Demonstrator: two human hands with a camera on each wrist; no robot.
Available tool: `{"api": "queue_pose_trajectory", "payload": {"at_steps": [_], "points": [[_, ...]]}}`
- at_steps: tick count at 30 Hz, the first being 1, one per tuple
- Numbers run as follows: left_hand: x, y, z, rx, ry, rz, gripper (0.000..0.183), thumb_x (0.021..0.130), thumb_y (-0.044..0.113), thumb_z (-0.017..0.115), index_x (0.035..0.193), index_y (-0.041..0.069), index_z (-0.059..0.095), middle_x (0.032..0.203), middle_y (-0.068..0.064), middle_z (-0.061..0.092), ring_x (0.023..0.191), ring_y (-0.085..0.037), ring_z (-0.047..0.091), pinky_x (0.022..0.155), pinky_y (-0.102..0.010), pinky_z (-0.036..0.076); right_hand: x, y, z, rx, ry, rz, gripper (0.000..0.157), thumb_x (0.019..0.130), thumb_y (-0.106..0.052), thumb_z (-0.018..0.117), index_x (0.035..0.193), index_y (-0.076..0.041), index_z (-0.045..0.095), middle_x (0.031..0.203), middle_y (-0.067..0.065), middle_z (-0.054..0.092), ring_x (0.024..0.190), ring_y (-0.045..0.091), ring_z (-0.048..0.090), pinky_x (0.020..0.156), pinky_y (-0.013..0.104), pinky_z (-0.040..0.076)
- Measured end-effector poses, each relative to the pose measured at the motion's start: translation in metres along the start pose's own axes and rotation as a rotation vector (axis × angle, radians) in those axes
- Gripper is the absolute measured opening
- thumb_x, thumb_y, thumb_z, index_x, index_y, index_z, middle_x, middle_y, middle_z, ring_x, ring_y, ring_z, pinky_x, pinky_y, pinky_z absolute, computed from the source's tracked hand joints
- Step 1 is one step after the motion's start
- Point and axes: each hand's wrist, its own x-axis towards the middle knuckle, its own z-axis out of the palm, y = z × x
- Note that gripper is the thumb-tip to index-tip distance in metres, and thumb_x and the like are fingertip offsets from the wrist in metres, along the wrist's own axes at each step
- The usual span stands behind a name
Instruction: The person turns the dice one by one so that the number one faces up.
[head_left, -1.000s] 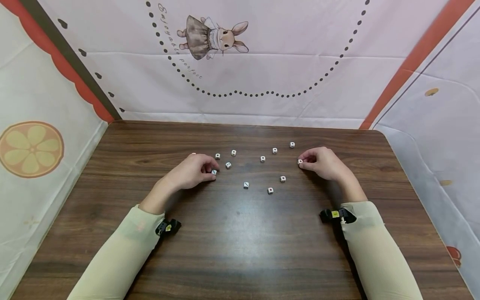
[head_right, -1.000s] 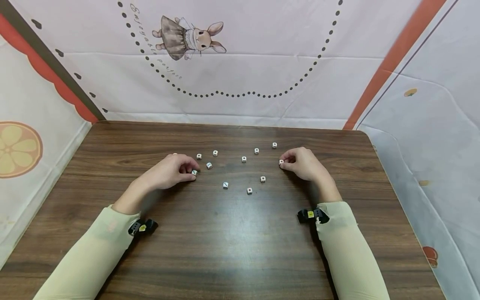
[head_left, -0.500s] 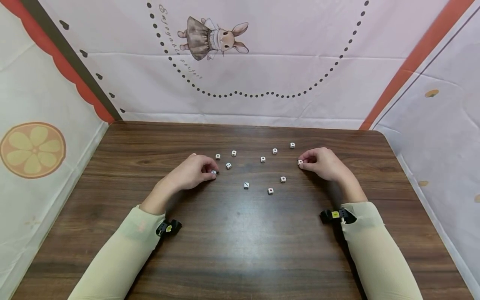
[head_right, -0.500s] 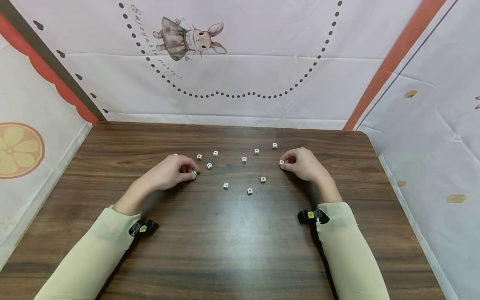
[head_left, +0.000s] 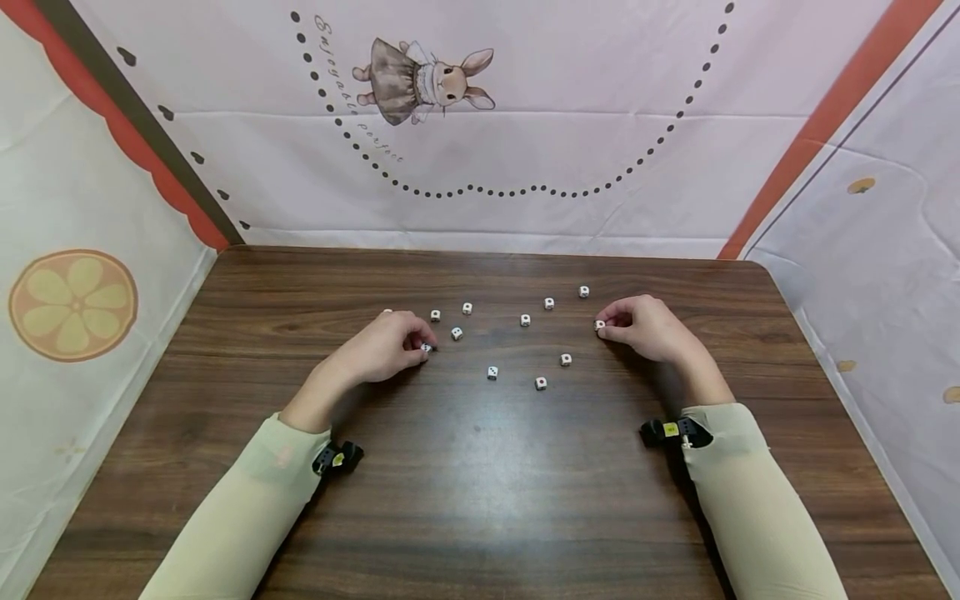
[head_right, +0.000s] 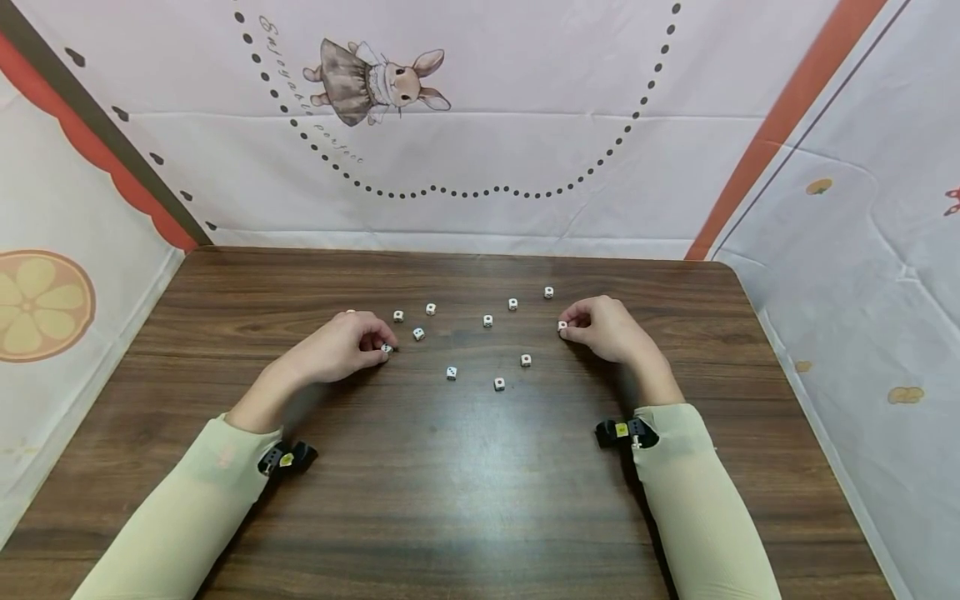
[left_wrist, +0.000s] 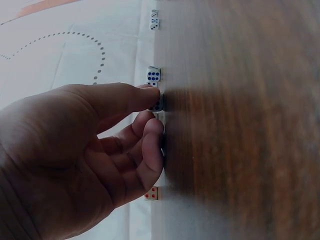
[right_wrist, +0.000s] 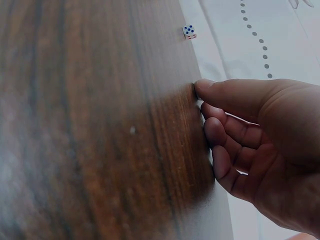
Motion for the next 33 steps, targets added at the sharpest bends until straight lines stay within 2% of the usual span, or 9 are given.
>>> {"api": "queue_pose_trajectory", "payload": {"at_steps": [10,15,19,25,33], "points": [[-0.0009,-0.0018,0.0004,-0.032,-0.023,0.008,0.025,0.091,-0.004,0.070,0.112,0.010,0.077,0.097,-0.002,0.066,0.086,-0.018,0.059,0.080,-0.038,0.049,0.0005,-0.0003,0.0001,0.006,0.005,-0.013,0.011,0.099,-0.015,0.076,0.105,-0.005,0.079,0.090,0.004,0.071,0.085,0.021,0.061,0.075,0.034,0.047],[-0.0009,0.0002,0.0019,-0.041,0.014,-0.015,0.026,0.089,0.007,0.080,0.113,0.006,0.072,0.095,-0.005,0.064,0.084,-0.018,0.059,0.080,-0.037,0.049,0.0001,-0.0008,0.0004,-0.008,0.002,-0.007,0.010,0.099,-0.014,0.076,0.105,-0.006,0.079,0.090,0.003,0.071,0.085,0.021,0.062,0.077,0.038,0.048],[0.0005,0.0000,0.0032,-0.047,0.051,-0.035,0.029,0.088,0.018,0.088,0.106,0.006,0.069,0.088,-0.003,0.064,0.079,-0.017,0.059,0.079,-0.038,0.049,-0.0007,-0.0010,0.0005,-0.010,0.001,-0.009,0.011,0.099,-0.014,0.076,0.105,-0.006,0.079,0.090,0.002,0.072,0.085,0.020,0.062,0.076,0.036,0.048],[-0.0004,0.0014,0.0022,-0.022,0.041,-0.074,0.021,0.090,0.017,0.086,0.098,0.010,0.069,0.082,0.003,0.065,0.080,-0.016,0.059,0.087,-0.041,0.044,-0.0007,-0.0012,0.0004,-0.008,0.004,-0.014,0.010,0.099,-0.014,0.076,0.105,-0.006,0.079,0.089,0.002,0.072,0.084,0.020,0.062,0.076,0.036,0.048],[0.0002,0.0014,0.0024,-0.013,0.018,-0.049,0.012,0.092,0.011,0.083,0.098,0.010,0.073,0.084,0.004,0.067,0.082,-0.014,0.062,0.090,-0.042,0.044,0.0001,-0.0007,0.0006,-0.017,-0.005,-0.008,0.010,0.099,-0.014,0.076,0.105,-0.006,0.079,0.089,0.001,0.072,0.085,0.021,0.062,0.077,0.038,0.048]]}}
